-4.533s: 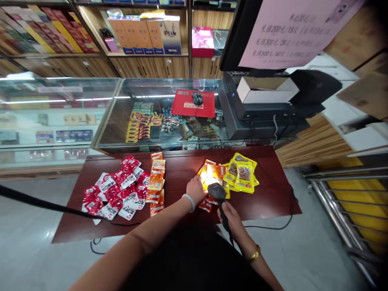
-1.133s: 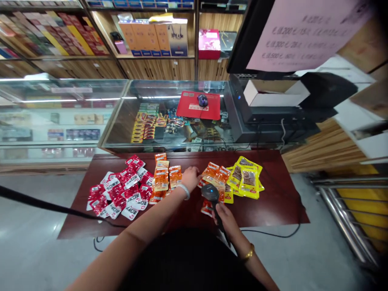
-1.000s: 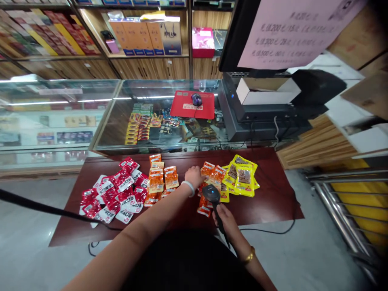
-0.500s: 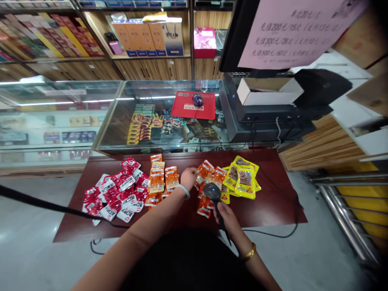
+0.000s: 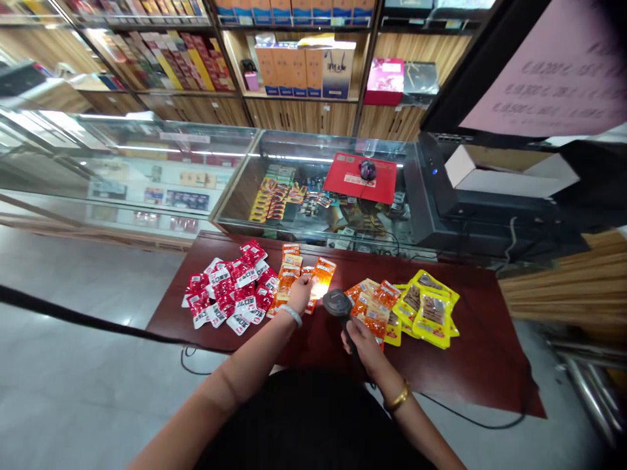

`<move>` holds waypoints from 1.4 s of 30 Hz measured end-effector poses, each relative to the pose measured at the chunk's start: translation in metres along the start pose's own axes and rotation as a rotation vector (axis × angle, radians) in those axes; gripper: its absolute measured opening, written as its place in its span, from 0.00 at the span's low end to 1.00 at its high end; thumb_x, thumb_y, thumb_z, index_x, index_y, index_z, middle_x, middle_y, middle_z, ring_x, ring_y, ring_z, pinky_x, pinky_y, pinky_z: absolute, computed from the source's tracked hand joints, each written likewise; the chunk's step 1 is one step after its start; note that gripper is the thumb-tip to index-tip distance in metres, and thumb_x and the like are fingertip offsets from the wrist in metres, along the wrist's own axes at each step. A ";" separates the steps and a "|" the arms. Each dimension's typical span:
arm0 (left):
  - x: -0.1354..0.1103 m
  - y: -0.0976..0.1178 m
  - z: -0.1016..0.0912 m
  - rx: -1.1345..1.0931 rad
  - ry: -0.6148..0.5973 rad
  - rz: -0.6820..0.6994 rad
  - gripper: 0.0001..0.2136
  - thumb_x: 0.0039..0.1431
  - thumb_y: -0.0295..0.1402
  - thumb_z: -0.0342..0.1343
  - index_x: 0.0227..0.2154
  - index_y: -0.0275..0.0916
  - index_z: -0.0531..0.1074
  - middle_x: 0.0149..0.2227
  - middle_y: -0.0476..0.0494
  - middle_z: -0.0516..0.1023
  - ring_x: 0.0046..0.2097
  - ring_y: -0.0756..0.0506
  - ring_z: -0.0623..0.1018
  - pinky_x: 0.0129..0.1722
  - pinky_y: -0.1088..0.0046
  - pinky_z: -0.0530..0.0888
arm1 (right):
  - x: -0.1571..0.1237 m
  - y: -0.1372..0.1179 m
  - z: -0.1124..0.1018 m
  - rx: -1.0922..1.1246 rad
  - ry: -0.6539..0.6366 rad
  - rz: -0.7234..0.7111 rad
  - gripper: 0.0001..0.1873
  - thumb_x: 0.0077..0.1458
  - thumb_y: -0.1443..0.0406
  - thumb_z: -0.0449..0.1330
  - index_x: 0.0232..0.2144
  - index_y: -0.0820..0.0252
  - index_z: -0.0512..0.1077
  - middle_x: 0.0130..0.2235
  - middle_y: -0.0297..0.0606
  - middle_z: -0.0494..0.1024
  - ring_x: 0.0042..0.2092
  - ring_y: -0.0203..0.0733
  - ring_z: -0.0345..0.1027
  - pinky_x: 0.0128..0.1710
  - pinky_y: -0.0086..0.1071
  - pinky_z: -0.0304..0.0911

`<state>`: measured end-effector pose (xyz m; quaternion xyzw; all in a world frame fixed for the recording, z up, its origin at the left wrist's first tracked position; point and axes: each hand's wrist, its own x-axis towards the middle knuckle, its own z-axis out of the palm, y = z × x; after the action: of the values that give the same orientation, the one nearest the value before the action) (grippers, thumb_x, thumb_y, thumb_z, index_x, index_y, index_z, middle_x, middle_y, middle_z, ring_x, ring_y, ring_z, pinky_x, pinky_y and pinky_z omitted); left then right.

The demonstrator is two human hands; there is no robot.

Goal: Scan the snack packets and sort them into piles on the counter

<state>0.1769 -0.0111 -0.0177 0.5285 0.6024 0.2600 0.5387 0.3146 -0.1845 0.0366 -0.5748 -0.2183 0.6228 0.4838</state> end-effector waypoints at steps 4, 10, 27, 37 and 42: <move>0.005 0.004 -0.027 0.197 0.028 0.042 0.13 0.56 0.42 0.51 0.27 0.37 0.70 0.24 0.50 0.72 0.26 0.51 0.70 0.28 0.77 0.65 | -0.003 0.004 0.004 -0.008 0.006 0.025 0.24 0.50 0.42 0.59 0.33 0.57 0.66 0.20 0.26 0.66 0.18 0.31 0.55 0.19 0.27 0.51; 0.010 0.013 -0.058 0.650 0.070 0.125 0.12 0.55 0.35 0.54 0.42 0.37 0.72 0.39 0.40 0.76 0.41 0.42 0.75 0.43 0.69 0.70 | -0.018 0.007 -0.007 0.014 0.089 0.015 0.27 0.48 0.40 0.59 0.31 0.57 0.67 0.20 0.26 0.66 0.18 0.32 0.55 0.19 0.27 0.53; -0.019 0.034 0.106 0.991 -0.315 0.360 0.19 0.50 0.37 0.62 0.42 0.33 0.69 0.47 0.32 0.70 0.49 0.40 0.71 0.51 0.67 0.65 | -0.061 0.004 -0.077 0.210 0.355 0.055 0.27 0.43 0.41 0.64 0.24 0.57 0.65 0.21 0.29 0.67 0.19 0.32 0.57 0.20 0.28 0.53; -0.022 0.026 0.083 0.790 -0.366 0.150 0.15 0.54 0.39 0.59 0.41 0.39 0.65 0.38 0.42 0.77 0.38 0.45 0.77 0.36 0.73 0.66 | -0.050 -0.004 -0.081 0.160 0.271 0.028 0.26 0.45 0.41 0.62 0.24 0.57 0.67 0.21 0.30 0.67 0.20 0.34 0.56 0.21 0.30 0.52; -0.031 0.022 0.055 0.677 -0.291 0.129 0.10 0.55 0.33 0.57 0.40 0.40 0.66 0.36 0.45 0.77 0.37 0.47 0.76 0.36 0.73 0.66 | -0.031 -0.010 -0.068 0.095 0.182 -0.003 0.24 0.48 0.42 0.61 0.27 0.56 0.68 0.22 0.30 0.69 0.20 0.34 0.58 0.21 0.30 0.53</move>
<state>0.2311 -0.0468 -0.0026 0.7450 0.5368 0.0019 0.3960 0.3767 -0.2256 0.0438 -0.6050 -0.1445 0.5770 0.5293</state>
